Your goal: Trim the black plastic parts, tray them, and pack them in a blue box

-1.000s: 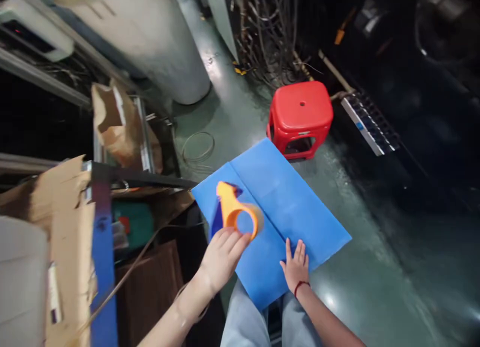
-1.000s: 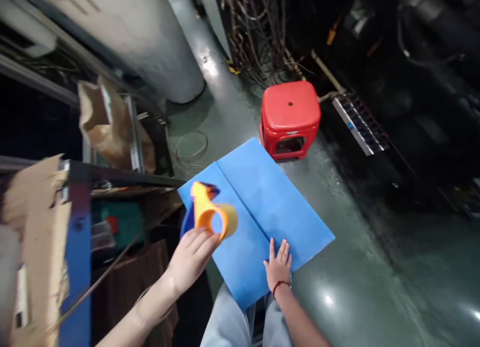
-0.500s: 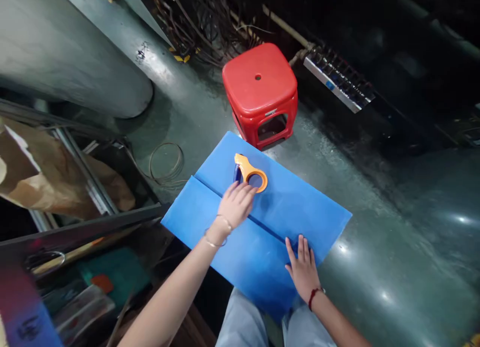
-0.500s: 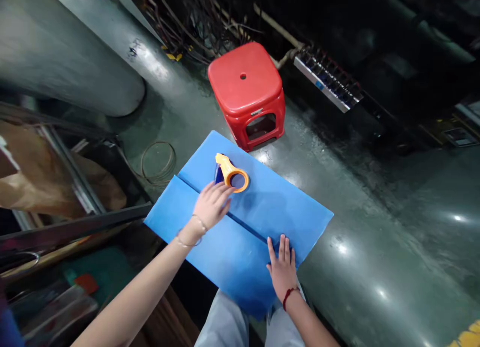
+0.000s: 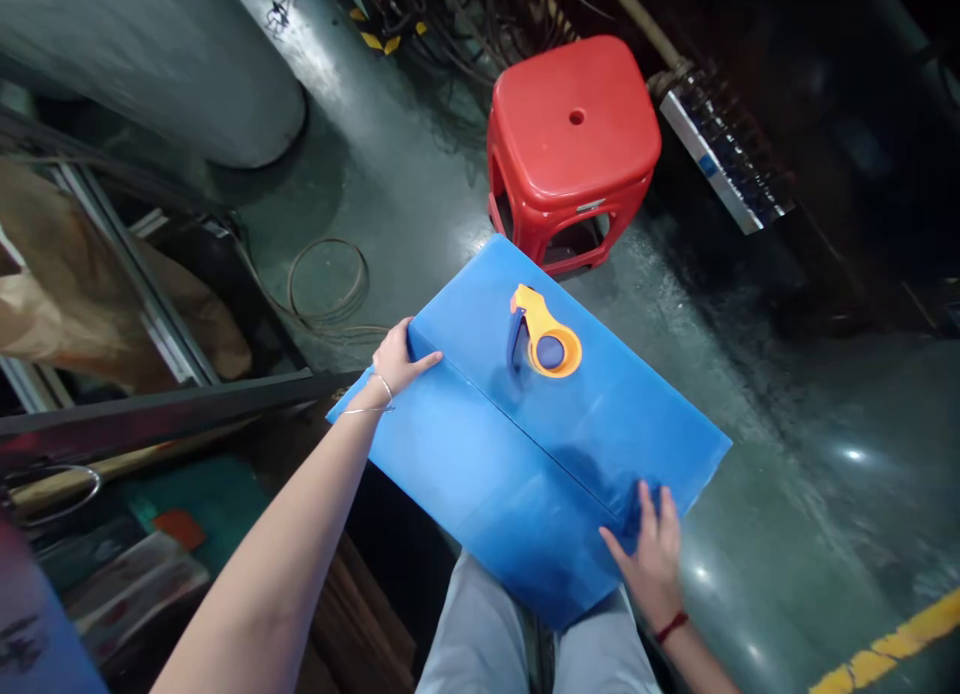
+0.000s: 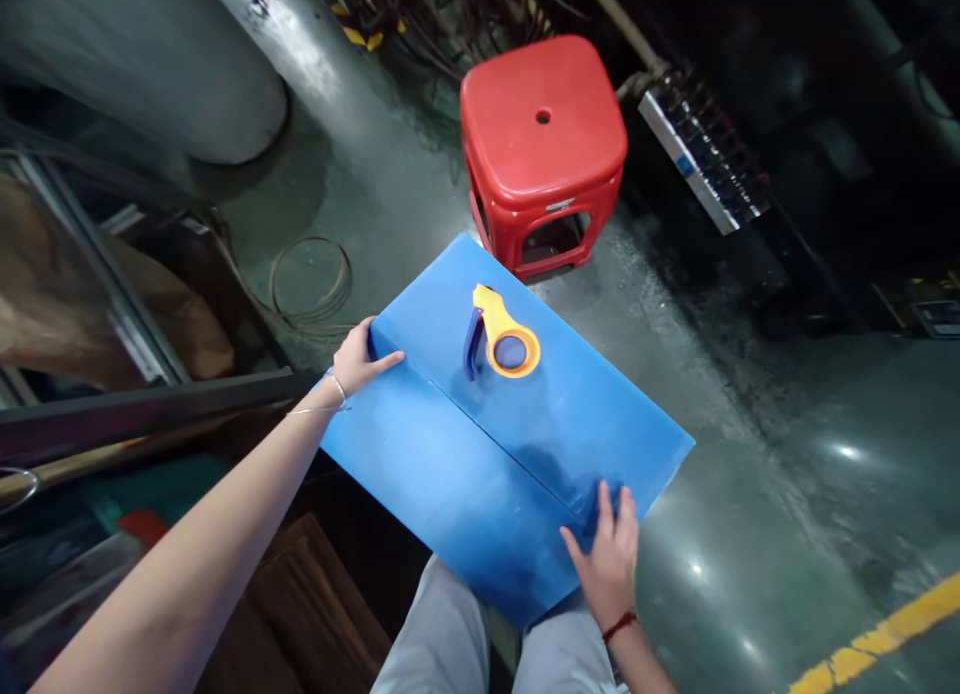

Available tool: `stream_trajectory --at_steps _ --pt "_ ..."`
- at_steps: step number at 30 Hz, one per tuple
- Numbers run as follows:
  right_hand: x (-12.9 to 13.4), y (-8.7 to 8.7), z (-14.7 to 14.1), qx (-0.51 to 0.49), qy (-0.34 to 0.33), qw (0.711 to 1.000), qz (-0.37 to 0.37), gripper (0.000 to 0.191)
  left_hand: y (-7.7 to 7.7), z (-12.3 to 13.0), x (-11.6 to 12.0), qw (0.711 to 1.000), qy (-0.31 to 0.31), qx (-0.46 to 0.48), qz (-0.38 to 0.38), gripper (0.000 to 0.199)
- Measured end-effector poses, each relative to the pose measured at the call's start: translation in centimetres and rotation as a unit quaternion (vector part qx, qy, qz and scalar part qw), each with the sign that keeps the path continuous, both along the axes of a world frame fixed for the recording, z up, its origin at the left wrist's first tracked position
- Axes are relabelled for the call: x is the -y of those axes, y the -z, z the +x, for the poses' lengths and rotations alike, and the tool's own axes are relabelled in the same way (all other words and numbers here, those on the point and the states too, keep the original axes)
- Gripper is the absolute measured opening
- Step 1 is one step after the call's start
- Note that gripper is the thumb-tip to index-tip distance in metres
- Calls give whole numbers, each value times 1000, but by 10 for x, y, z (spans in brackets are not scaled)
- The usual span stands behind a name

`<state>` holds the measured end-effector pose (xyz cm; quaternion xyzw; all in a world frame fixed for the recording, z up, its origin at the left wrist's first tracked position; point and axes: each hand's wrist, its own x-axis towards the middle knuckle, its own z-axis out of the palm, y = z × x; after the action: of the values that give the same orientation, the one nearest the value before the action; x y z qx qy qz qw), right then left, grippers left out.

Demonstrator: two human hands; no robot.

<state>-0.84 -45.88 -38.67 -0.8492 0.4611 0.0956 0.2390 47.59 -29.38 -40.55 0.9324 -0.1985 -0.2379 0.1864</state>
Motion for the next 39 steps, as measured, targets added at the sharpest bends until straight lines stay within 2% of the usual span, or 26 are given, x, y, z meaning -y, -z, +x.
stream_trajectory --at_steps 2,3,4,7,12,15,18,20,23,25,26,28,31,33,36,39 --pt "4 -2 -3 -38 182 981 57 134 -1 -2 0 1000 -5 -5 -5 84" --pt "5 -3 -5 -62 240 965 89 145 -1 -2 0 1000 -7 -9 -8 85" --pt "6 -2 -6 -82 270 952 118 148 -1 -2 1 1000 -10 -14 -12 86" --pt "10 1 -4 -114 281 938 168 139 2 -2 3 999 -15 -27 -30 87" --pt "15 7 4 -147 292 929 176 136 11 -8 7 998 -38 4 -48 90" --pt "16 0 7 -121 279 942 143 137 14 -12 9 997 -46 16 -55 91" --pt "14 -15 18 -65 249 965 48 146 14 -13 10 996 -52 16 -64 90" --pt "11 -27 35 -14 204 979 -6 138 13 -14 10 996 -55 10 -70 90" --pt "13 -43 82 107 63 990 -61 95 10 -13 10 995 -60 1 -77 89" --pt "20 -50 125 180 -46 976 -112 67 8 -13 11 995 -60 0 -78 87" --pt "25 -53 147 193 -89 970 -121 61 6 -13 11 995 -59 -1 -77 85" --pt "37 -57 192 206 -147 958 -134 62 1 -13 12 996 -58 -5 -74 83" --pt "53 -63 247 128 -149 976 -92 76 -5 -14 16 995 -66 -16 -67 82" --pt "59 -66 274 52 -140 988 -50 75 -7 -15 19 995 -74 -20 -67 81" --pt "58 -64 301 0 -142 990 -16 64 -8 -17 22 993 -87 -24 -70 82" --pt "56 -49 318 -32 -107 994 8 61 -6 -20 23 992 -95 -31 -74 84"
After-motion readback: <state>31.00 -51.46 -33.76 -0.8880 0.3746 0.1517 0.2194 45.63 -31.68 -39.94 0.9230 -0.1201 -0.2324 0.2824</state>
